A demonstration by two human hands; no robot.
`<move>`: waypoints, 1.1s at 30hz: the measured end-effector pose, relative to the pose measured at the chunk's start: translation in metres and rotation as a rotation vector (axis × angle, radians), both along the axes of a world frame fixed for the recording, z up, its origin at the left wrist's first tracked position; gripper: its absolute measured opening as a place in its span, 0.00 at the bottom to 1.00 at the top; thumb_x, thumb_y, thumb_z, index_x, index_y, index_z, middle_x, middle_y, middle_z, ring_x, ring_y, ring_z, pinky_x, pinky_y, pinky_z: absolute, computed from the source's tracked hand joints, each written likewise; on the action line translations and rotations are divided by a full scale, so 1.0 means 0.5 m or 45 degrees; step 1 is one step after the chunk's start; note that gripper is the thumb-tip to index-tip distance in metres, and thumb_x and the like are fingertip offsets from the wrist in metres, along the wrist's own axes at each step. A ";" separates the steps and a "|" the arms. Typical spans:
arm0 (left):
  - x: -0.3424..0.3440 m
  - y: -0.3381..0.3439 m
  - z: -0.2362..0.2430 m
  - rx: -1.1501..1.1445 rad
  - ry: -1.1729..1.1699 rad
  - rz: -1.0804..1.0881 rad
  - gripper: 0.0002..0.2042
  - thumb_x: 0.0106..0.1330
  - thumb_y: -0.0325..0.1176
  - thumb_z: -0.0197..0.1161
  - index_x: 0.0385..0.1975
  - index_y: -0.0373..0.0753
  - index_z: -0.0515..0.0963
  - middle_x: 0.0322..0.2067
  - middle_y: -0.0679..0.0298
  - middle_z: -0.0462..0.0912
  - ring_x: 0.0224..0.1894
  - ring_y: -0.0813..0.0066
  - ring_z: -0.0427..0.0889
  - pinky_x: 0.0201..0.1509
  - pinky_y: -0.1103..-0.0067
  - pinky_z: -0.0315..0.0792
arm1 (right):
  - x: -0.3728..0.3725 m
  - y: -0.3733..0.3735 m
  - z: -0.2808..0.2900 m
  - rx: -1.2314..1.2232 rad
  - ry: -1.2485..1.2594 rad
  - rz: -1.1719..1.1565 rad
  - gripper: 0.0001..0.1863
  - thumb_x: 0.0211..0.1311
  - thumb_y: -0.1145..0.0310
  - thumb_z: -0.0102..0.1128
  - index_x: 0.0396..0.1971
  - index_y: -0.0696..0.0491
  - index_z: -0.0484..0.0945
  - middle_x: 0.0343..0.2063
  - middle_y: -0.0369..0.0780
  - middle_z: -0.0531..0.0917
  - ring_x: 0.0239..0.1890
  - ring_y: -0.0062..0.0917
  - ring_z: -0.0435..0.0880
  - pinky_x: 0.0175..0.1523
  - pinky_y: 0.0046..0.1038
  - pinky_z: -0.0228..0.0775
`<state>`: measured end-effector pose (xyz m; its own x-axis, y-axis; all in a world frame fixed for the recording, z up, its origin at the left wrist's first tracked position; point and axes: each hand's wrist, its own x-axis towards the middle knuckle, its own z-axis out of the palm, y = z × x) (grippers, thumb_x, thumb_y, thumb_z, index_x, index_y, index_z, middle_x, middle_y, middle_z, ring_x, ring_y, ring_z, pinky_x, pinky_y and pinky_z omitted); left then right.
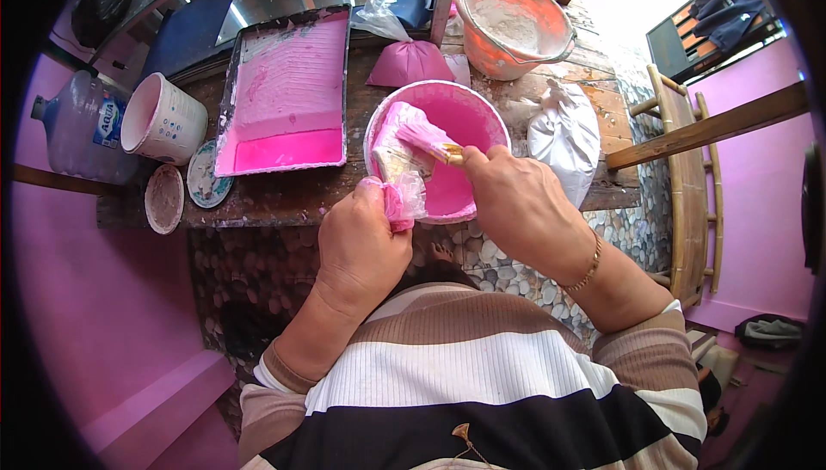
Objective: The person mixes pink paint in a bucket by hand and using a paint brush, then dips a pink cloth bundle into the bucket to coat it.
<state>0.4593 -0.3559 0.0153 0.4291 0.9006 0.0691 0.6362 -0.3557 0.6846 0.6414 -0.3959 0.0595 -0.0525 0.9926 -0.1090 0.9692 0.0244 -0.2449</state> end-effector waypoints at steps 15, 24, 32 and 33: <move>0.005 0.013 0.009 -0.141 0.116 -0.040 0.08 0.52 0.30 0.62 0.25 0.31 0.73 0.25 0.46 0.79 0.32 0.46 0.79 0.37 0.61 0.73 | 0.008 0.035 -0.023 -0.032 0.132 0.017 0.08 0.57 0.74 0.46 0.29 0.61 0.74 0.24 0.51 0.78 0.31 0.45 0.79 0.37 0.41 0.70; 0.007 0.009 0.010 -0.160 0.160 -0.048 0.08 0.52 0.30 0.62 0.25 0.32 0.73 0.26 0.47 0.79 0.32 0.47 0.80 0.37 0.61 0.73 | 0.035 0.045 0.022 -0.037 0.213 -0.093 0.10 0.58 0.71 0.46 0.28 0.59 0.76 0.24 0.53 0.78 0.30 0.47 0.78 0.36 0.43 0.66; 0.002 0.000 0.028 -0.075 0.145 -0.065 0.08 0.52 0.30 0.63 0.25 0.33 0.73 0.25 0.48 0.79 0.32 0.48 0.80 0.36 0.62 0.73 | 0.071 0.095 -0.027 -0.078 0.103 -0.027 0.10 0.58 0.70 0.48 0.28 0.59 0.77 0.24 0.53 0.79 0.31 0.46 0.79 0.38 0.42 0.69; 0.001 -0.003 0.029 -0.034 0.123 -0.063 0.07 0.51 0.28 0.62 0.24 0.32 0.73 0.23 0.47 0.78 0.30 0.47 0.79 0.33 0.63 0.72 | 0.085 0.098 -0.021 -0.110 0.113 -0.029 0.10 0.58 0.70 0.48 0.28 0.59 0.78 0.24 0.53 0.79 0.31 0.47 0.79 0.37 0.42 0.69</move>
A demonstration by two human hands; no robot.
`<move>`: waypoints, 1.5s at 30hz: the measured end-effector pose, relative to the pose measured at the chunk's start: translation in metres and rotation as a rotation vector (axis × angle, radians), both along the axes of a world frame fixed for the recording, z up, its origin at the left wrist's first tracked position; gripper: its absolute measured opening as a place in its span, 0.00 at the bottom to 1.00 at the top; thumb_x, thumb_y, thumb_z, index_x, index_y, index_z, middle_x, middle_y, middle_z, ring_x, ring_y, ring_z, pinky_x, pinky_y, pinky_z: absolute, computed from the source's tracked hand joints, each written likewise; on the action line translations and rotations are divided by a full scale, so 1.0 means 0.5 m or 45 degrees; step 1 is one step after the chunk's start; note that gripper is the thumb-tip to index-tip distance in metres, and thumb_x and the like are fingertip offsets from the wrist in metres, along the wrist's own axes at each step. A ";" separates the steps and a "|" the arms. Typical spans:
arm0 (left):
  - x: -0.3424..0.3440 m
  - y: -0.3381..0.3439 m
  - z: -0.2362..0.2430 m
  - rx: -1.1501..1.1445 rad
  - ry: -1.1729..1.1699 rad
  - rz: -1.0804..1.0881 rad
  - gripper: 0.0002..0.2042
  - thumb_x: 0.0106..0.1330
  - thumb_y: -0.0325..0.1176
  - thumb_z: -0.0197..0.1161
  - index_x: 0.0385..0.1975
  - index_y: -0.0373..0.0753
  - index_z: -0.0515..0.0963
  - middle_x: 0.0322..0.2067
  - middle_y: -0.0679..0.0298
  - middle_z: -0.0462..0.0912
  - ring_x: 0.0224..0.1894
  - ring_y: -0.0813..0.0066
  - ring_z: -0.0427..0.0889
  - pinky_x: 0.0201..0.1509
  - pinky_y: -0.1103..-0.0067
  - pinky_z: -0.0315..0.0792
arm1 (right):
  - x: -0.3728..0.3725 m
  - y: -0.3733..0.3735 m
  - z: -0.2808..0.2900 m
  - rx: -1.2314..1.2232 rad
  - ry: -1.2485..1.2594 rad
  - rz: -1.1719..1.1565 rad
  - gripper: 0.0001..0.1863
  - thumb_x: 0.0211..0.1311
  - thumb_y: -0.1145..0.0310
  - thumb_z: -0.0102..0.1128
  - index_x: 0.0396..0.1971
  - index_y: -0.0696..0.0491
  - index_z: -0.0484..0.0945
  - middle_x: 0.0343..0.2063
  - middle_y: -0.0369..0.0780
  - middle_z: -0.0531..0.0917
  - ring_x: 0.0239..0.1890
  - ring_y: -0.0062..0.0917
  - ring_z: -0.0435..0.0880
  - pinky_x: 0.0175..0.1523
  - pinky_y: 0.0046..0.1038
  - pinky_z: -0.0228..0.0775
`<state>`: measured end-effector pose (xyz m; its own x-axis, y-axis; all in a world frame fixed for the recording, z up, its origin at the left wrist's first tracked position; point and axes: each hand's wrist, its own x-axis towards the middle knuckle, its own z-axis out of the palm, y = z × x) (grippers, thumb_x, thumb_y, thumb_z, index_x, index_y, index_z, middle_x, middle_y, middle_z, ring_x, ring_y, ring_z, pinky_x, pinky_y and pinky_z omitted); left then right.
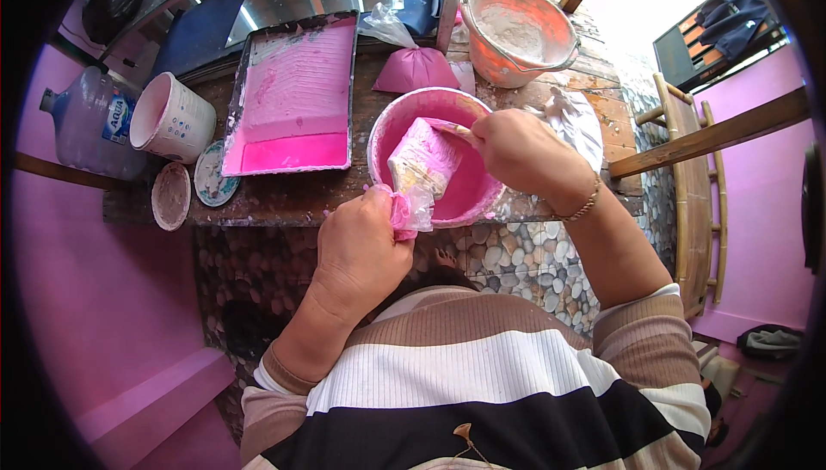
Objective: The person mixes pink paint in a bucket by hand and using a paint brush, then dips a pink cloth bundle into the bucket to coat it.
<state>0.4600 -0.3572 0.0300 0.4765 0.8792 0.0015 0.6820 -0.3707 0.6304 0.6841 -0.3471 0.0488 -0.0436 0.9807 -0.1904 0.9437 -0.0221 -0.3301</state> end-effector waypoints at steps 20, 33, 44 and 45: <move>-0.025 -0.002 0.001 -0.138 -0.193 0.100 0.13 0.48 0.28 0.67 0.30 0.31 0.70 0.20 0.51 0.77 0.24 0.54 0.80 0.29 0.71 0.71 | -0.016 -0.076 0.093 -0.120 0.088 -0.005 0.09 0.58 0.70 0.52 0.29 0.58 0.80 0.23 0.52 0.78 0.28 0.45 0.78 0.35 0.41 0.68; -0.056 0.021 0.000 -0.802 -0.697 0.164 0.08 0.54 0.27 0.63 0.31 0.33 0.74 0.17 0.66 0.76 0.17 0.82 0.73 0.20 0.81 0.68 | 0.049 -0.055 0.085 -0.087 0.207 -0.049 0.11 0.60 0.68 0.54 0.36 0.59 0.79 0.24 0.50 0.79 0.29 0.43 0.78 0.36 0.36 0.68; -0.079 0.036 -0.002 -1.665 -1.121 0.323 0.09 0.62 0.30 0.56 0.37 0.32 0.72 0.17 0.61 0.75 0.11 0.82 0.73 0.09 0.89 0.64 | 0.051 -0.064 0.043 0.043 0.324 -0.064 0.10 0.60 0.69 0.53 0.36 0.60 0.77 0.24 0.52 0.77 0.27 0.45 0.77 0.32 0.38 0.68; -0.085 0.036 -0.017 -1.755 -1.219 0.314 0.09 0.63 0.29 0.54 0.38 0.30 0.71 0.17 0.60 0.74 0.12 0.81 0.73 0.09 0.88 0.64 | 0.049 -0.073 0.049 0.098 0.376 -0.037 0.10 0.61 0.70 0.52 0.36 0.60 0.77 0.24 0.52 0.77 0.27 0.45 0.77 0.33 0.38 0.68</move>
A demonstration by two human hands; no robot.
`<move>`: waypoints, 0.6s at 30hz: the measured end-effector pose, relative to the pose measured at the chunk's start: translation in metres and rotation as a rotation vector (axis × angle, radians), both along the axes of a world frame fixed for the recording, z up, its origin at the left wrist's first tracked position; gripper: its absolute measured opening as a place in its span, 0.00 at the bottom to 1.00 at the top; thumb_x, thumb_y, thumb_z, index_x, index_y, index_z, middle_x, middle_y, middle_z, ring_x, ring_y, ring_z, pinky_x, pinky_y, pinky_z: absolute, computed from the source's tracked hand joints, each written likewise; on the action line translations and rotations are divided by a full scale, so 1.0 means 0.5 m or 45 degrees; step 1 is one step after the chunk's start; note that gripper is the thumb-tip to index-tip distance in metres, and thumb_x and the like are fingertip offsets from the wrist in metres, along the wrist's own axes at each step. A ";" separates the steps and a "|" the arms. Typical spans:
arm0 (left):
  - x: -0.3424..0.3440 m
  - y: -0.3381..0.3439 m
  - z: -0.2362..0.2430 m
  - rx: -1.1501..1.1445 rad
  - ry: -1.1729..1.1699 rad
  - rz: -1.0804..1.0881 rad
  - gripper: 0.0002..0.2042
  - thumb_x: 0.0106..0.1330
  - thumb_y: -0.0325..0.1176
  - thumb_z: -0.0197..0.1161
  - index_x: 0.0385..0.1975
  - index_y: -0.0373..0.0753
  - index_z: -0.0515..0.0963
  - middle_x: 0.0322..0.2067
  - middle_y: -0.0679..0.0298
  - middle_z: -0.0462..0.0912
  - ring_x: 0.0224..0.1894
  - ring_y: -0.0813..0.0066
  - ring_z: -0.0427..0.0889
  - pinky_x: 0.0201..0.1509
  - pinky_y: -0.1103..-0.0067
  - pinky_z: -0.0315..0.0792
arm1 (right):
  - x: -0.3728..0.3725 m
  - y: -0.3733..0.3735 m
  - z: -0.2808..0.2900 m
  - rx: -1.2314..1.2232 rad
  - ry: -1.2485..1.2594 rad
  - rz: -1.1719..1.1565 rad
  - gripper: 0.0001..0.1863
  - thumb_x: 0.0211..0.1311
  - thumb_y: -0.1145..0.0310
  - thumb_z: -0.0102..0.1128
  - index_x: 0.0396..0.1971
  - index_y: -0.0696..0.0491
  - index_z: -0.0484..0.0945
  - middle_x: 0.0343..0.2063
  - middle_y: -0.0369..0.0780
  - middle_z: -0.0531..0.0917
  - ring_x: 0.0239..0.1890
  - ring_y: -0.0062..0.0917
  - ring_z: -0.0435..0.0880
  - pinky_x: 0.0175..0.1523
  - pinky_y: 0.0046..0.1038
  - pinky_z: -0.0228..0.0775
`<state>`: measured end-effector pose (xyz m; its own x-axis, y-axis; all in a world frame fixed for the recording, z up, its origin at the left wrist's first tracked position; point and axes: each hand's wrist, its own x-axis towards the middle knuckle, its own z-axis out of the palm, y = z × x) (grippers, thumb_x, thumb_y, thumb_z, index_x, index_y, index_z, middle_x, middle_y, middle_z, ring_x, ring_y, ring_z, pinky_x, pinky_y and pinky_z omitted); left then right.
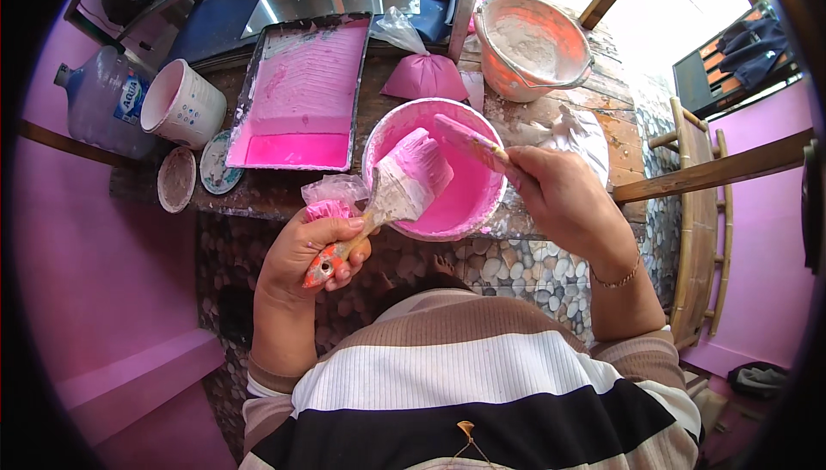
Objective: The person mixes pink paint in a bucket by hand and using a paint brush, then dips a pink cloth bundle into the bucket to coat it.
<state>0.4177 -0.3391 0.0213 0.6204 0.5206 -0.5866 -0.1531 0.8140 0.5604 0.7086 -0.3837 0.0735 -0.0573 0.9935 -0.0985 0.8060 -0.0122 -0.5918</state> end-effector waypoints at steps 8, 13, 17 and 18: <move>-0.001 -0.018 -0.029 -0.242 -0.355 0.044 0.13 0.66 0.30 0.47 0.41 0.23 0.69 0.19 0.56 0.72 0.12 0.76 0.71 0.08 0.85 0.62 | -0.017 -0.003 -0.077 -0.003 -0.170 0.058 0.08 0.61 0.72 0.50 0.32 0.61 0.75 0.25 0.52 0.77 0.30 0.48 0.77 0.34 0.42 0.67; -0.016 -0.028 -0.060 -0.340 -0.418 0.083 0.17 0.69 0.34 0.42 0.46 0.22 0.67 0.20 0.58 0.72 0.12 0.76 0.70 0.08 0.85 0.63 | -0.011 -0.014 0.002 -0.002 -0.056 0.042 0.09 0.61 0.71 0.48 0.28 0.61 0.72 0.24 0.53 0.78 0.32 0.50 0.77 0.37 0.45 0.66; -0.005 -0.038 -0.054 -0.307 -0.368 0.095 0.18 0.69 0.34 0.42 0.46 0.22 0.66 0.20 0.58 0.72 0.12 0.76 0.70 0.09 0.85 0.63 | -0.038 -0.032 0.000 0.052 -0.014 0.091 0.10 0.63 0.69 0.51 0.32 0.61 0.73 0.22 0.53 0.76 0.29 0.50 0.76 0.33 0.42 0.66; -0.002 -0.039 -0.051 -0.282 -0.361 0.096 0.18 0.69 0.33 0.41 0.46 0.22 0.66 0.20 0.58 0.72 0.13 0.76 0.70 0.09 0.85 0.63 | -0.036 -0.027 -0.013 0.053 -0.016 0.089 0.10 0.63 0.69 0.51 0.32 0.61 0.73 0.22 0.53 0.76 0.29 0.50 0.76 0.33 0.42 0.66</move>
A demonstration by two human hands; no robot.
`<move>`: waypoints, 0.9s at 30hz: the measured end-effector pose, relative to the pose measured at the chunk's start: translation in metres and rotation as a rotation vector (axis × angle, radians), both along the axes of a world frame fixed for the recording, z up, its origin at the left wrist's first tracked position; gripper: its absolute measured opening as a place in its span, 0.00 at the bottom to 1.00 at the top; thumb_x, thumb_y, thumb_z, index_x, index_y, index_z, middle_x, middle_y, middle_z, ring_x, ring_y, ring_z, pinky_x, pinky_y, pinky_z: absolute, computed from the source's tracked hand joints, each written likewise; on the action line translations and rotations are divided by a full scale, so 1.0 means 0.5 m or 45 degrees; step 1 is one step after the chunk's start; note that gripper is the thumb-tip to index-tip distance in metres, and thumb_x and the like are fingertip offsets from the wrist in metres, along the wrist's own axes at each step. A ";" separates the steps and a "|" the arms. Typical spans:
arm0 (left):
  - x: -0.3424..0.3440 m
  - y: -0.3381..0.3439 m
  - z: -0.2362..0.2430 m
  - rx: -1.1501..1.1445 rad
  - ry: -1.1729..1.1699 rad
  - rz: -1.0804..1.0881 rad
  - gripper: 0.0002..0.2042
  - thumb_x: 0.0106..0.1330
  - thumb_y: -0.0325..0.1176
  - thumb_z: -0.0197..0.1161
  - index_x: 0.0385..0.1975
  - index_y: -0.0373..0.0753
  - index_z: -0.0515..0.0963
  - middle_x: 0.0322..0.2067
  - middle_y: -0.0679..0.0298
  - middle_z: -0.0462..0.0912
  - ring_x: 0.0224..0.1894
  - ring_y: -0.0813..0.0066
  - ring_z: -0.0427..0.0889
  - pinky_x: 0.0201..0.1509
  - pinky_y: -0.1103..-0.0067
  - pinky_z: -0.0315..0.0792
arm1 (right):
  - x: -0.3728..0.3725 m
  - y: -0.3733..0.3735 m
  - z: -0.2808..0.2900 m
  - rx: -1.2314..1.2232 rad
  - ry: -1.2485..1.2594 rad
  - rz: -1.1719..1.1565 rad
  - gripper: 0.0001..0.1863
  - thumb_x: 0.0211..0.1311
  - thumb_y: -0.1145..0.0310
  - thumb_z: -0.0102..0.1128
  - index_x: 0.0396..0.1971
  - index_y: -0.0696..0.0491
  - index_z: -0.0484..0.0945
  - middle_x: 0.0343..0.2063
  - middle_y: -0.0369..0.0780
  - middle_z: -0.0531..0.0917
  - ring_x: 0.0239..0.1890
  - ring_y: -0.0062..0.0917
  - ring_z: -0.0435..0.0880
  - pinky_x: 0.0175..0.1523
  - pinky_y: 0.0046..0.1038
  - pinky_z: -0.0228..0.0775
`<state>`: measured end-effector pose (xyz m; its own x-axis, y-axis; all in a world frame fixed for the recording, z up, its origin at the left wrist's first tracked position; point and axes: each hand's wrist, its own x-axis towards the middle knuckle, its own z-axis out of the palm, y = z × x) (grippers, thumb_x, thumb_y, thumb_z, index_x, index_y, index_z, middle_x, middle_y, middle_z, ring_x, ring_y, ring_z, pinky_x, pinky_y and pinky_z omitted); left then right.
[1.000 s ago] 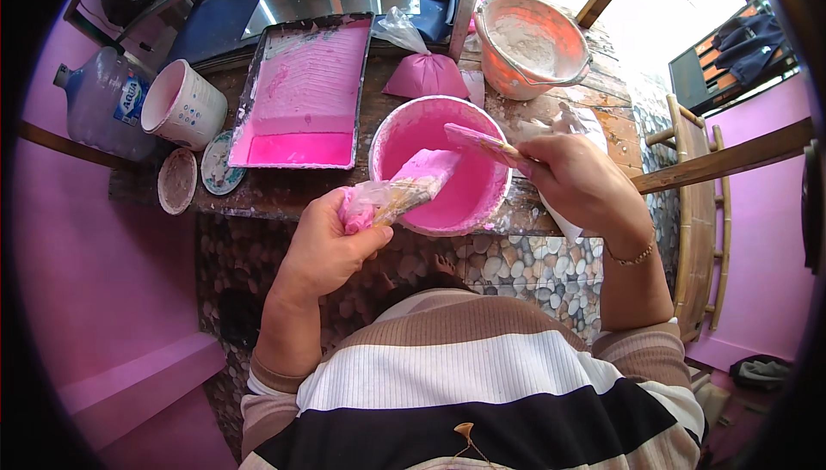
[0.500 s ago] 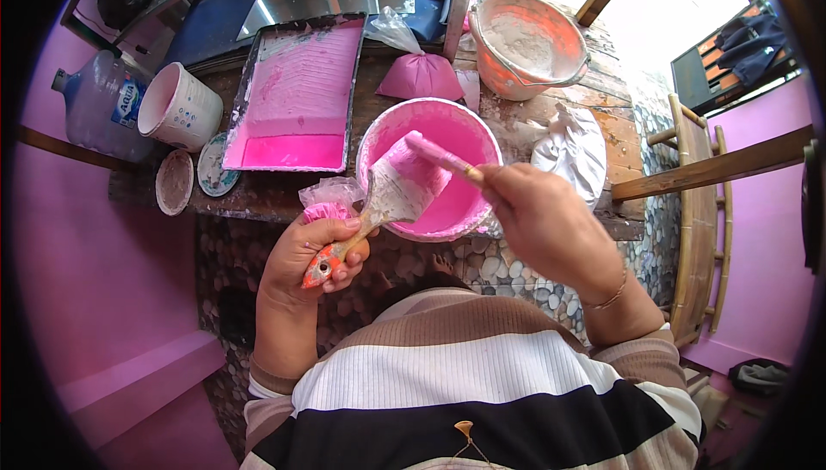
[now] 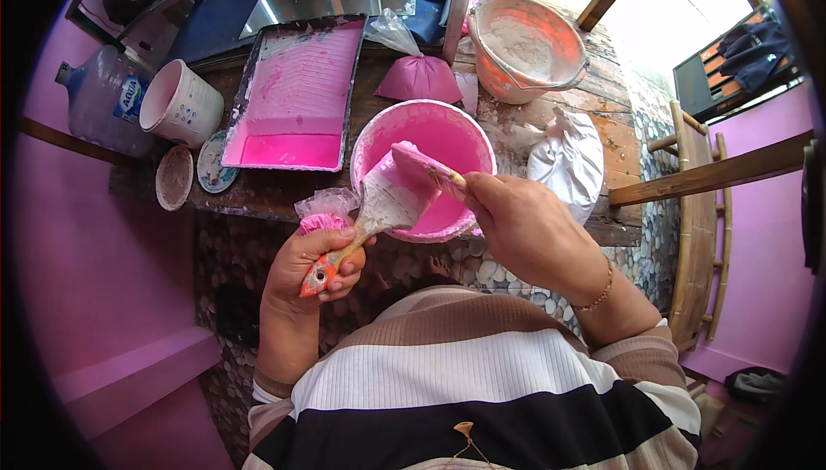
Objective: The person mixes pink paint in a bucket by hand and using a paint brush, then dips a pink cloth bundle into the bucket to coat it.
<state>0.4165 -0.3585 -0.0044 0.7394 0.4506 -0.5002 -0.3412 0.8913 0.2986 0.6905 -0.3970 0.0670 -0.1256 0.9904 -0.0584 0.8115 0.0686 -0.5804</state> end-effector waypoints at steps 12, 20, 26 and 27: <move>0.000 -0.013 -0.007 -0.096 -0.136 0.022 0.18 0.69 0.33 0.39 0.47 0.20 0.64 0.21 0.56 0.72 0.14 0.73 0.71 0.10 0.84 0.65 | 0.013 0.037 -0.009 -0.087 0.026 0.106 0.09 0.60 0.71 0.46 0.30 0.60 0.74 0.24 0.54 0.78 0.30 0.50 0.77 0.36 0.45 0.67; -0.003 -0.018 0.019 -0.086 -0.082 0.124 0.15 0.68 0.32 0.44 0.42 0.22 0.69 0.18 0.58 0.72 0.11 0.77 0.71 0.08 0.86 0.62 | 0.103 0.067 0.001 -0.669 0.412 -0.113 0.14 0.66 0.65 0.48 0.29 0.61 0.75 0.14 0.38 0.74 0.13 0.22 0.71 0.22 0.25 0.65; 0.009 -0.024 0.035 0.040 0.105 0.072 0.13 0.67 0.32 0.48 0.39 0.24 0.71 0.17 0.60 0.71 0.11 0.77 0.70 0.09 0.86 0.61 | 0.117 0.047 0.021 -0.244 0.057 0.294 0.11 0.63 0.66 0.54 0.34 0.59 0.78 0.15 0.42 0.75 0.14 0.29 0.72 0.24 0.29 0.65; 0.013 -0.025 0.044 0.132 0.150 0.061 0.13 0.66 0.32 0.49 0.38 0.25 0.71 0.16 0.60 0.71 0.11 0.77 0.70 0.09 0.86 0.61 | 0.094 0.041 0.033 -0.219 -0.058 0.298 0.10 0.60 0.67 0.57 0.32 0.59 0.78 0.18 0.48 0.75 0.21 0.41 0.74 0.30 0.35 0.66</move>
